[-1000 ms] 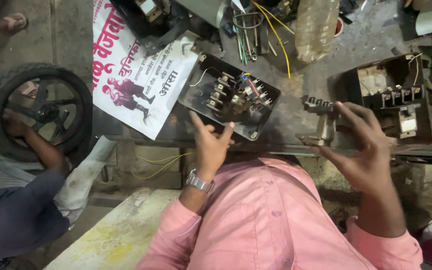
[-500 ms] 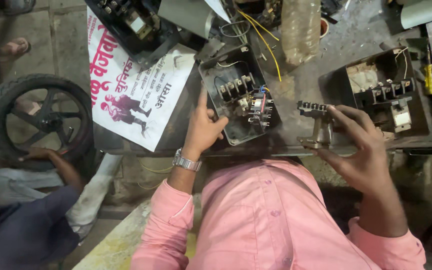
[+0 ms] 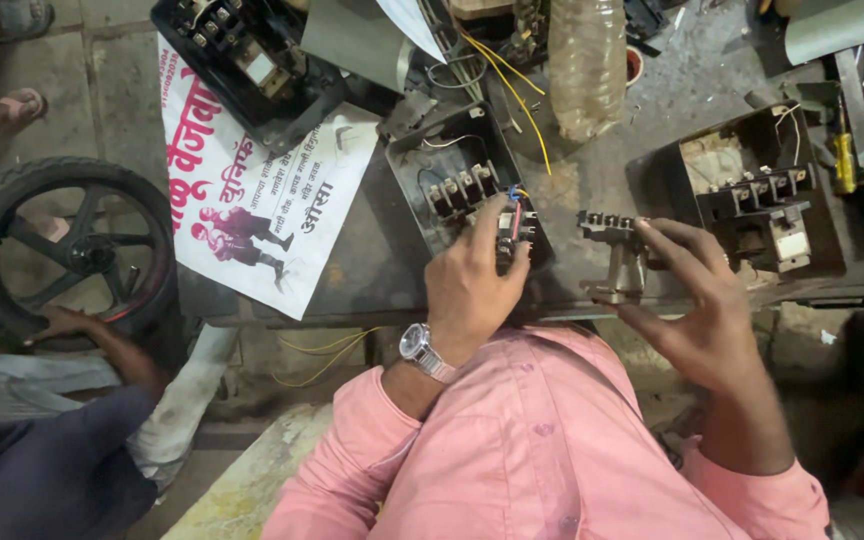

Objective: The person assembles small electrical components, likely contactors, by hand. They handle the components, align parts, and place them into a metal housing on a cluttered workbench.

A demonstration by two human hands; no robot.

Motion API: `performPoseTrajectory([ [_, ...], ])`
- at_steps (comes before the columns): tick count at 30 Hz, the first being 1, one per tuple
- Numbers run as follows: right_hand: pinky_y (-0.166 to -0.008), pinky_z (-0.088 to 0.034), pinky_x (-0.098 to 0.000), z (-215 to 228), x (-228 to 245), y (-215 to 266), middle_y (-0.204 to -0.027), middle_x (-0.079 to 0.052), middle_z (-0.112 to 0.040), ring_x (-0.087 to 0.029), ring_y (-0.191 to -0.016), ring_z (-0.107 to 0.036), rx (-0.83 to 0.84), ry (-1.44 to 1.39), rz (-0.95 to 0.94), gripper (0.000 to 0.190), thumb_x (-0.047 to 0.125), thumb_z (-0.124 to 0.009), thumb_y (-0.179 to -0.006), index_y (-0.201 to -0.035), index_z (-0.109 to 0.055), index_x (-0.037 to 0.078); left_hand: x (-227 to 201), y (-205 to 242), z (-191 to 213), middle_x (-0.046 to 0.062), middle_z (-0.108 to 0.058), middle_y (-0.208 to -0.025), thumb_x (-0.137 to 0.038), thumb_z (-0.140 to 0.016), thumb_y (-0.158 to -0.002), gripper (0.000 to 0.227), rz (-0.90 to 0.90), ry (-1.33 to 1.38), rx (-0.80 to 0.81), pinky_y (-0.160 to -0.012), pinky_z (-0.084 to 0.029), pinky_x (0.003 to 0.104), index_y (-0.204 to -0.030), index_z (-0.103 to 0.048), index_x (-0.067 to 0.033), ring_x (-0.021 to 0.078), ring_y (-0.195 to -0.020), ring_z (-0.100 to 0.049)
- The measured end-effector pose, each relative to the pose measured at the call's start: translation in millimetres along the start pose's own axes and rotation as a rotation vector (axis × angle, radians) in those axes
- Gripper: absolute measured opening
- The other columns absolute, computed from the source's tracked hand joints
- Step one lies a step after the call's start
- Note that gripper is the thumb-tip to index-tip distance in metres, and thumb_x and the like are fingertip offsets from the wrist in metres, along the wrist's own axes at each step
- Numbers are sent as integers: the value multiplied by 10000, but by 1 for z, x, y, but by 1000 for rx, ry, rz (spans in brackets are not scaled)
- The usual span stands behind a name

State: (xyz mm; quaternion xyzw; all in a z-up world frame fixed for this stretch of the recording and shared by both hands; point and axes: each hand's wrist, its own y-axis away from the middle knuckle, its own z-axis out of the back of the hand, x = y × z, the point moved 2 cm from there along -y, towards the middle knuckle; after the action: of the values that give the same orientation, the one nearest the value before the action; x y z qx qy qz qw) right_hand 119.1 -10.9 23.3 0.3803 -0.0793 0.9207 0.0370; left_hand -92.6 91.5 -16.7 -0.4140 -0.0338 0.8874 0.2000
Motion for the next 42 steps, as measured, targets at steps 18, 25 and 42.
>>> performPoseTrajectory([
  [18,-1030,-505,-384,-2,5,-8,-1382,-176,-595,-315,-1249,-607,7,-38,-25,817,69,-878,-658,-1422,-587,55,9,-11,9,170,-751,-1078,-160,-720,-901,574,-35,129,209,-720,-576,437,-1434,-523,-77,358,-860,-734],
  [25,-1041,-495,-393,-3,4,-9,-1378,-182,-594,-332,-1258,-605,24,-12,-36,817,34,-845,-628,-1405,-594,51,6,-5,7,160,-745,-1110,-151,-700,-951,421,-62,172,76,-765,-589,418,-1350,-594,-69,349,-930,-737],
  [42,-1046,-468,-432,-13,-10,-14,-1385,-175,-573,-364,-1254,-560,89,98,-26,803,42,-809,-648,-1418,-583,60,10,0,-9,129,-728,-1046,-101,-709,-961,278,-169,145,-120,-764,-587,384,-1224,-643,-41,308,-884,-732],
])
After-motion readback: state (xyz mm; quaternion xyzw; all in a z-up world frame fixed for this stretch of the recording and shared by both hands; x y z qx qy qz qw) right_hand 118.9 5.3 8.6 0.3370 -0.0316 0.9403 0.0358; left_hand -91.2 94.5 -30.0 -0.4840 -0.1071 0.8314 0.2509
